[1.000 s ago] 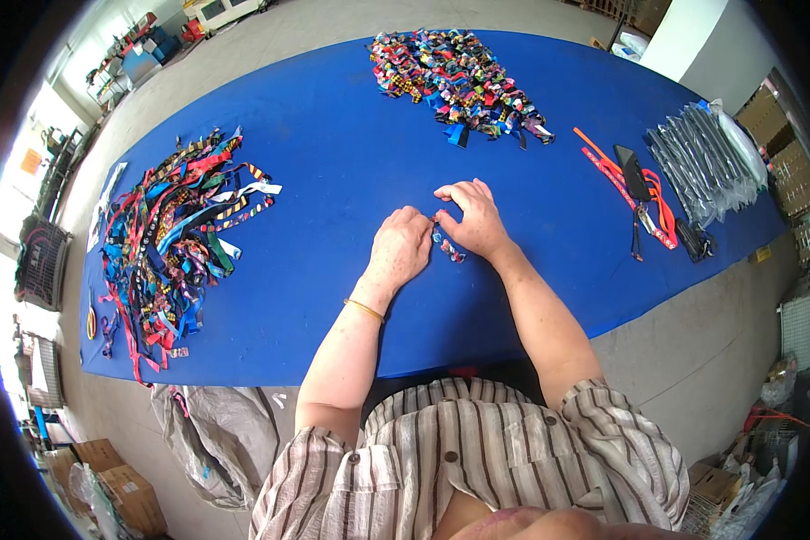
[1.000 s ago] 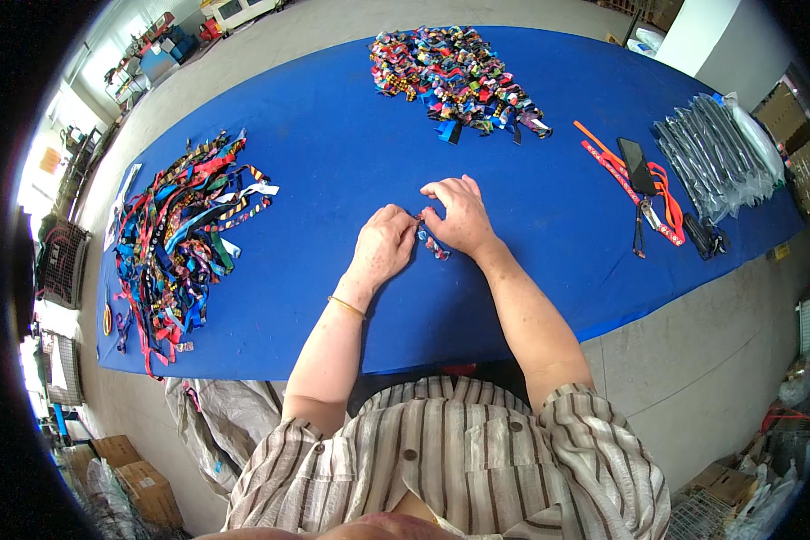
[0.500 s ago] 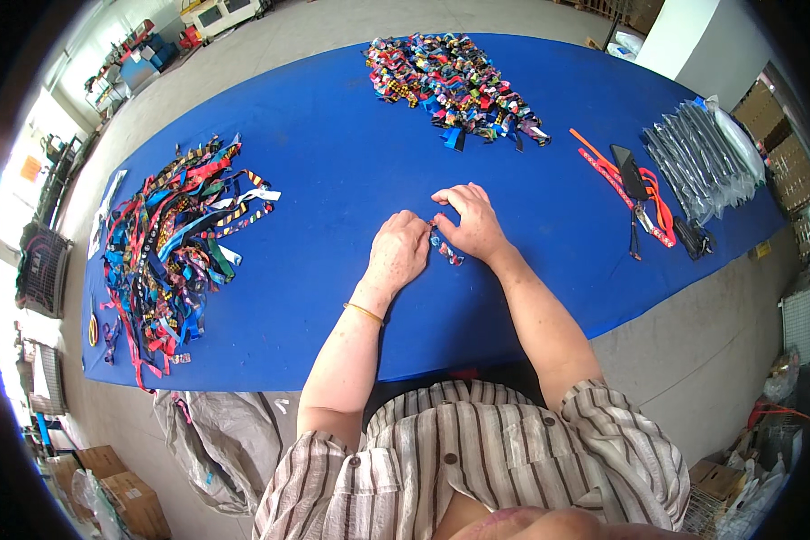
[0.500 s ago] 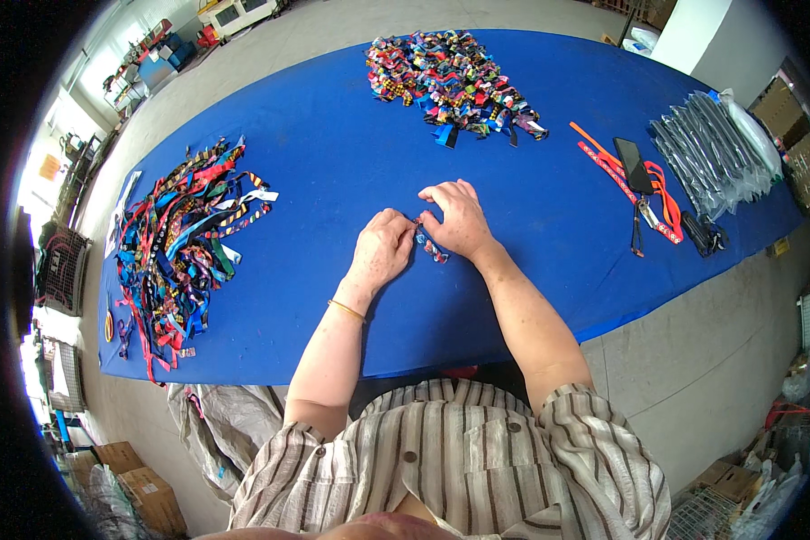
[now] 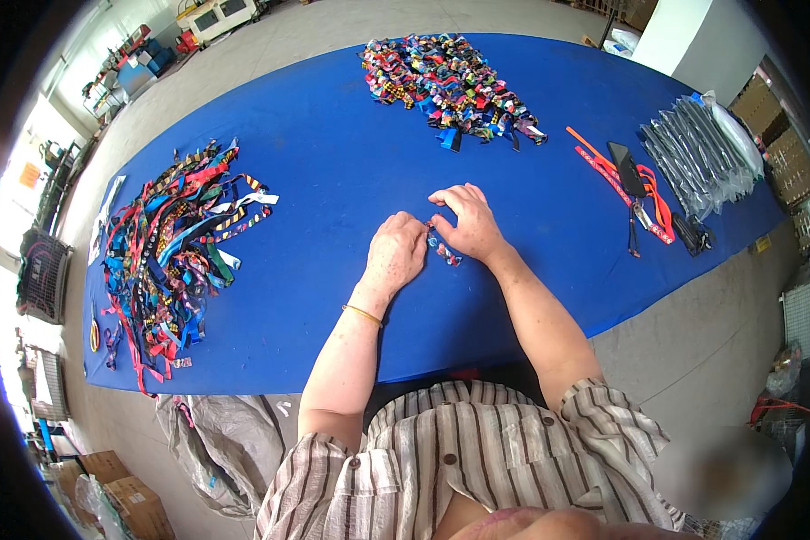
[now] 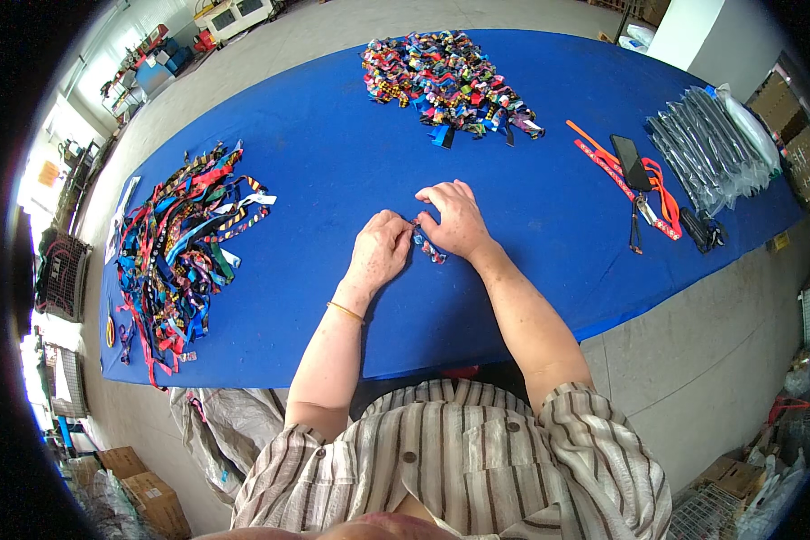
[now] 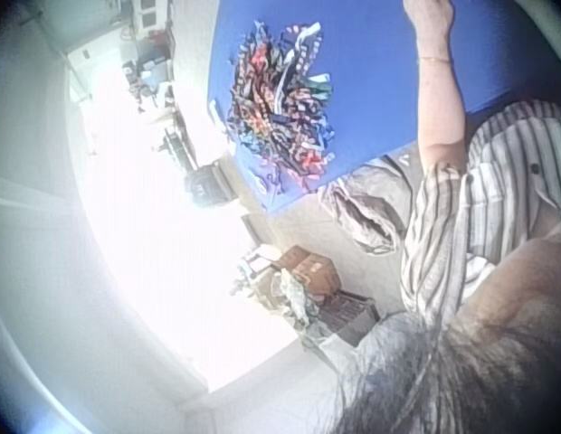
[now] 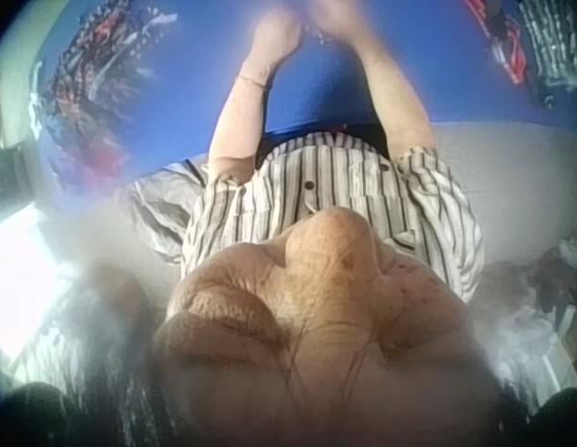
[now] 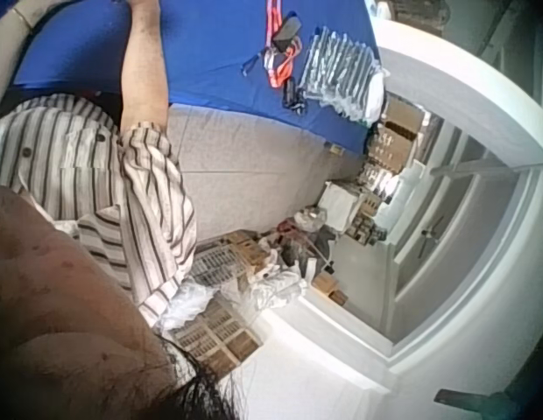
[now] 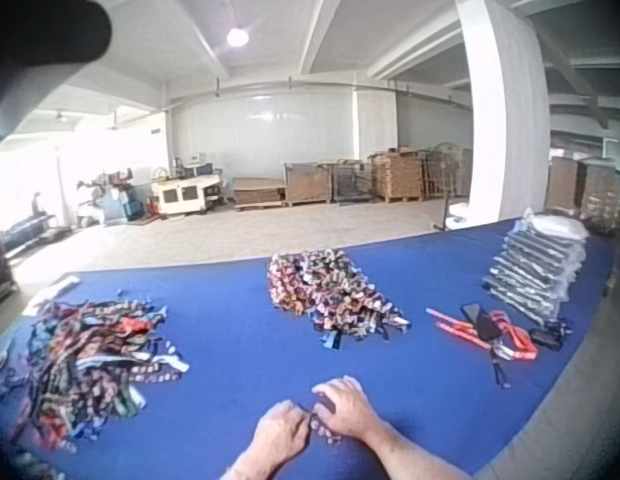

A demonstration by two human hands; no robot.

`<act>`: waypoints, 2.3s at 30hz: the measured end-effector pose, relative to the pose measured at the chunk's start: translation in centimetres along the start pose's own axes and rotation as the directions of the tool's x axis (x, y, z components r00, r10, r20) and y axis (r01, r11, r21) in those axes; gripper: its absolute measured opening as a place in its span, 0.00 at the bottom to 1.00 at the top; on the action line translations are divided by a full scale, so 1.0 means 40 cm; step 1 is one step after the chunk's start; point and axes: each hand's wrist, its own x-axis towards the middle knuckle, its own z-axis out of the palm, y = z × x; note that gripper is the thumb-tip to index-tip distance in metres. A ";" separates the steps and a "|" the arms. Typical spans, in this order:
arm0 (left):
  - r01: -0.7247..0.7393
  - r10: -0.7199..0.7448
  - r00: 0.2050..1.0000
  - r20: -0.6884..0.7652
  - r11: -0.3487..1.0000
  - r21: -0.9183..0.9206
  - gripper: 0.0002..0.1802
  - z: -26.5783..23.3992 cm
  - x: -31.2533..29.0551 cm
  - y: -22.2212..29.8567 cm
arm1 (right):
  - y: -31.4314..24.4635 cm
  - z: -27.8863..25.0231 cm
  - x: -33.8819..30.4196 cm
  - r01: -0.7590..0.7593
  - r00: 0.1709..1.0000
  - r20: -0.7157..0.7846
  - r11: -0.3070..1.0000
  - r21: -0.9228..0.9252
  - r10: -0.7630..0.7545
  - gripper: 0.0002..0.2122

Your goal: The person picks up a fabric strap from a pile, ties it into a bow by hand, and places it onto a stack on the table. The person then picks up a smartphone from the table and answers an incoming call.

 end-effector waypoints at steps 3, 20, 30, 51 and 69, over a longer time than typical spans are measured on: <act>-0.005 0.004 1.000 -0.003 1.000 -0.002 0.03 0.001 -0.002 -0.003 | -0.003 0.000 0.000 0.005 1.000 -0.010 1.000 0.001 -0.005 0.14; 0.246 -0.330 0.888 -0.321 0.930 -0.274 0.05 -0.021 0.020 -0.051 | 0.031 0.004 0.006 0.035 0.984 -0.179 0.988 0.148 -0.008 0.10; 0.411 -0.554 0.804 -0.214 0.780 -0.472 0.08 -0.002 -0.002 -0.131 | -0.008 -0.012 -0.011 0.069 0.996 0.051 0.996 0.057 -0.072 0.08; 0.346 -0.335 0.938 0.085 0.900 -0.264 0.12 -0.030 0.004 -0.035 | -0.031 -0.038 0.002 -0.047 0.998 0.066 0.910 0.412 0.022 0.06; 0.303 -0.348 0.932 -0.106 0.904 -0.302 0.09 -0.010 0.003 -0.050 | -0.013 -0.027 0.003 -0.112 0.991 -0.016 0.903 0.416 0.131 0.04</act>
